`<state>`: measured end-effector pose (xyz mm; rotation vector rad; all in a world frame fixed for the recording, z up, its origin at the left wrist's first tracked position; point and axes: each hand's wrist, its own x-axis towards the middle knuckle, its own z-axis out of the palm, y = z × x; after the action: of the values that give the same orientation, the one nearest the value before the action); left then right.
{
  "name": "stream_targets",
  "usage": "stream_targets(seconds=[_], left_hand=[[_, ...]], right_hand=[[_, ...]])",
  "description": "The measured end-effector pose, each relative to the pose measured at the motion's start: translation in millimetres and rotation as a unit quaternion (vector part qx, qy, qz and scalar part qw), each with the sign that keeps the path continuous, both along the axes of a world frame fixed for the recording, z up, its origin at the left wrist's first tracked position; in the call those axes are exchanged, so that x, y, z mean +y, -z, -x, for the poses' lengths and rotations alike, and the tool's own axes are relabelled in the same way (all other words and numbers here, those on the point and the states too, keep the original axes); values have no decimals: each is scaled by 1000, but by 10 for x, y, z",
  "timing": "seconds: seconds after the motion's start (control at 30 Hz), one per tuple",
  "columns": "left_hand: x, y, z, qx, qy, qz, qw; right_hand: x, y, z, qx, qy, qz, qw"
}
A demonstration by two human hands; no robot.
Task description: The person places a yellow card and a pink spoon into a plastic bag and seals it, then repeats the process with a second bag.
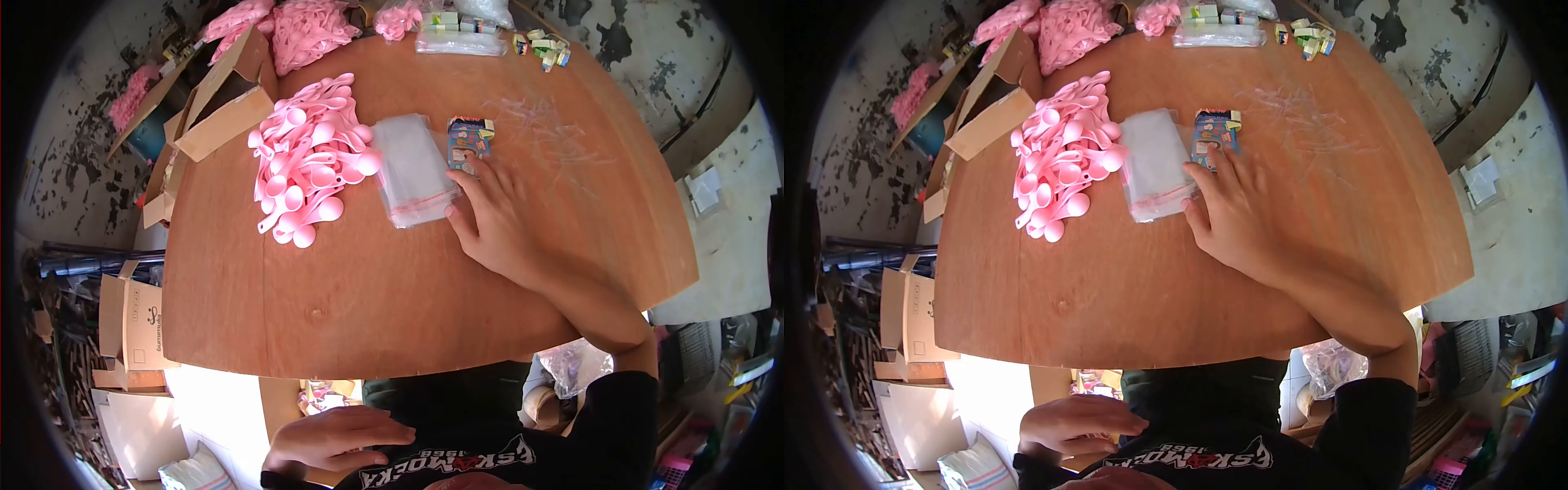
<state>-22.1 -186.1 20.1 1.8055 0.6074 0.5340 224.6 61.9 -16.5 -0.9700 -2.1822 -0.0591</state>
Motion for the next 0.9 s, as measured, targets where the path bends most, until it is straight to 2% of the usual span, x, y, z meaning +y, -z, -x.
stream_targets(seconds=[0.13, 0.2, 0.27, 0.33, 0.4, 0.5, 0.67, 0.73, 0.9], left_hand=[[484, -422, -30, -6, 36, -143, 989], [815, -418, -51, 16, 6, -170, 985], [1071, -313, -51, 132, -95, -239, 957], [1418, -134, -151, 107, -220, -195, 950], [1683, 186, -215, 8, -300, -245, 922], [1820, 361, -230, 18, -355, -265, 896], [1727, 339, -182, 26, -366, -229, 901], [1730, 376, -194, 14, -344, -263, 901], [1740, 375, -190, 11, -328, -277, 903]], right_hand=[[18, 7, -13, -29, 16, 7, 999], [0, -15, -18, -32, 21, -4, 999], [-4, -38, -35, -36, 26, -17, 999], [38, -55, -56, -37, 41, -41, 998], [113, -36, -93, -31, 39, -33, 998], [180, -4, -124, -20, 43, 5, 999], [187, -65, -104, -7, 72, 66, 995], [237, -17, -124, -18, 70, -9, 997], [300, 40, -92, -14, 54, -44, 997]])
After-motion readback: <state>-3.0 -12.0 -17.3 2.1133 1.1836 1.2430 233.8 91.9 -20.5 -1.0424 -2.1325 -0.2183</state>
